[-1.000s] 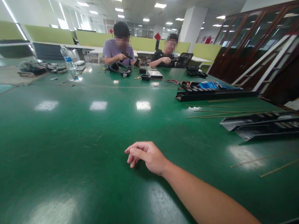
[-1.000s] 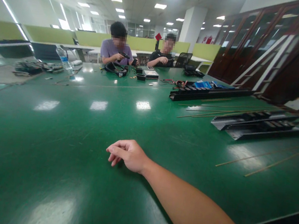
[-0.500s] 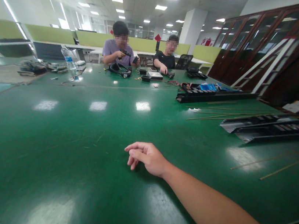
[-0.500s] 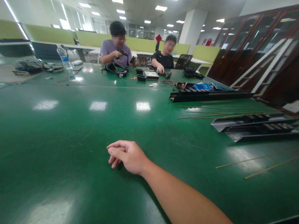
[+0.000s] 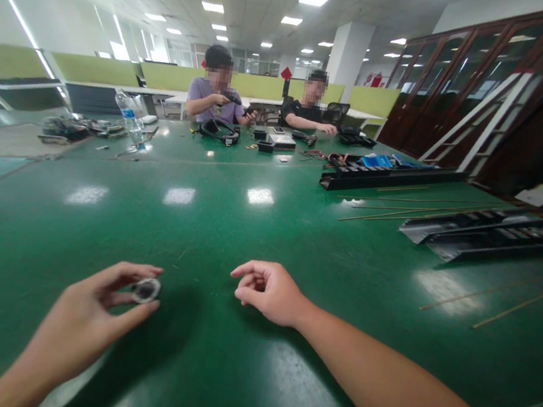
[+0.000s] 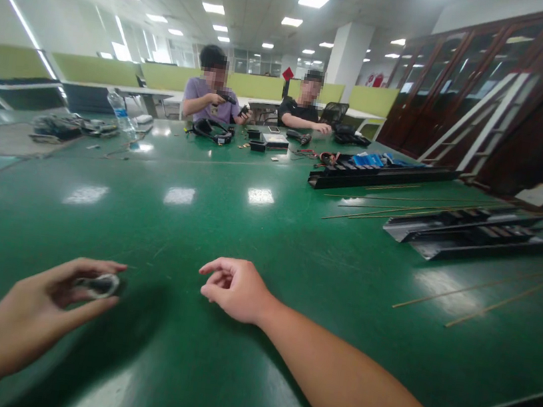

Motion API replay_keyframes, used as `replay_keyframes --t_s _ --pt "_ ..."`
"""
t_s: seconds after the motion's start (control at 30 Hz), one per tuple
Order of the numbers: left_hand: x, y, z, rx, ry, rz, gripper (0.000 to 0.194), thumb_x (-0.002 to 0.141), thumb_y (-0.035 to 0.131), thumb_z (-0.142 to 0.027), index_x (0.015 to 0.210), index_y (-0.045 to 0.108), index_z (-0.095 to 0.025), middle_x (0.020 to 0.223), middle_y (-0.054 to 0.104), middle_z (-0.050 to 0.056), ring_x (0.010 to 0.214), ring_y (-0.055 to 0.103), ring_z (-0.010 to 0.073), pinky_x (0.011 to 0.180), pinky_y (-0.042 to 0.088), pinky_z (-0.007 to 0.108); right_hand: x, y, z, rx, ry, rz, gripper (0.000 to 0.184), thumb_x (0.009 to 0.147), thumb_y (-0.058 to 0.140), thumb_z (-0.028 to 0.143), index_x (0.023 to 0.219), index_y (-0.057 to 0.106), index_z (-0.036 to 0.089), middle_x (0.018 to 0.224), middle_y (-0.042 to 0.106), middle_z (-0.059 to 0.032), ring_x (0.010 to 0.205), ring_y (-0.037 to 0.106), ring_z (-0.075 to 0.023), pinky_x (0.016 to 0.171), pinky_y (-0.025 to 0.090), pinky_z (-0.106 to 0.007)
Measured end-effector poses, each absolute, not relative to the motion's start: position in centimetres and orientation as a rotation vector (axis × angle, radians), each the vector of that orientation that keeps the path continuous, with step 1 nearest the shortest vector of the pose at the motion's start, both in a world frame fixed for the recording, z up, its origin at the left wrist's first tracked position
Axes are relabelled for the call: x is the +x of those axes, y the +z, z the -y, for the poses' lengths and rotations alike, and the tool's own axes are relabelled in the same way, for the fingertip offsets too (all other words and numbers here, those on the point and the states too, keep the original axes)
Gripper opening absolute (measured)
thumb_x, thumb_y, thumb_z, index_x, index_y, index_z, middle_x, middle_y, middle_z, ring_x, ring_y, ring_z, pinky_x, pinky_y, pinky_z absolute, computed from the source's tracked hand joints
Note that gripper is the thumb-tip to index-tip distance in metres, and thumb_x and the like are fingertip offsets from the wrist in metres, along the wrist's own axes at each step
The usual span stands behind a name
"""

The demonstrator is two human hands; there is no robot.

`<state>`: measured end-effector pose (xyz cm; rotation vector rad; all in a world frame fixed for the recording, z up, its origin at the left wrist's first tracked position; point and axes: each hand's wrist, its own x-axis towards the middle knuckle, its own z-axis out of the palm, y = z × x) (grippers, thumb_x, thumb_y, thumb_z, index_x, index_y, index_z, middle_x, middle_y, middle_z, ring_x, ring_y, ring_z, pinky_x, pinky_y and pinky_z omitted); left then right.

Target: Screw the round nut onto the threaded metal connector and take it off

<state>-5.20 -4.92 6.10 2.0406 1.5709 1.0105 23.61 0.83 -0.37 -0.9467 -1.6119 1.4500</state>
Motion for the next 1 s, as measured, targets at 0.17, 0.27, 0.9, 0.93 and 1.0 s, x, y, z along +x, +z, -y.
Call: replay_keyframes --t_s 0.17,0.27,0.9,0.93,1.0 --pt "2.7 5.7 2.2 2.176 0.858 -1.324 0.022 0.078 0.074 -0.028 0.098 0.069 -0.022 0.088 0.072 0.001 0.078 0.069 0.0174 0.07 0.059 0.027 23.8 -0.2 -0.6 -1.002 1.226 1.678 0.033 0.073 0.065 0.01 0.107 0.067 0.014 0.078 0.068 -0.0018 0.063 0.06 -0.0118 0.064 0.049 -0.025" --pt "3.6 4.0 2.0 2.284 0.922 -1.303 0.023 0.078 0.075 -0.027 0.099 0.068 -0.023 0.09 0.071 0.001 0.079 0.068 0.0169 0.071 0.056 0.028 23.8 -0.1 -0.5 -1.015 1.145 1.751 0.041 0.072 0.063 0.006 0.112 0.066 0.016 0.085 0.07 -0.0026 0.069 0.062 -0.013 0.068 0.05 -0.026" --pt "2.1 1.0 1.1 2.472 1.117 -1.055 0.027 0.086 0.07 -0.021 0.112 0.067 -0.021 0.101 0.068 0.007 0.09 0.067 0.0157 0.081 0.055 0.025 23.5 0.7 0.2 -0.994 1.031 1.886 0.03 0.072 0.07 0.013 0.1 0.07 0.02 0.091 0.073 -0.0029 0.08 0.068 -0.0182 0.075 0.052 -0.029" --pt "2.1 1.0 1.1 2.469 1.117 -1.055 0.027 0.086 0.07 -0.021 0.112 0.067 -0.021 0.101 0.068 0.006 0.09 0.067 0.0156 0.081 0.056 0.025 23.6 0.8 0.2 -0.996 1.001 1.904 0.029 0.072 0.07 0.013 0.099 0.071 0.02 0.09 0.073 -0.0026 0.079 0.067 -0.0181 0.074 0.051 -0.029" --pt "2.3 1.1 1.1 2.469 1.118 -1.058 0.027 0.085 0.07 -0.021 0.112 0.067 -0.022 0.101 0.068 0.006 0.09 0.067 0.0155 0.081 0.056 0.025 23.7 0.9 0.2 -1.003 0.95 1.927 0.027 0.072 0.07 0.013 0.098 0.072 0.02 0.089 0.073 -0.002 0.078 0.067 -0.0176 0.073 0.05 -0.028"
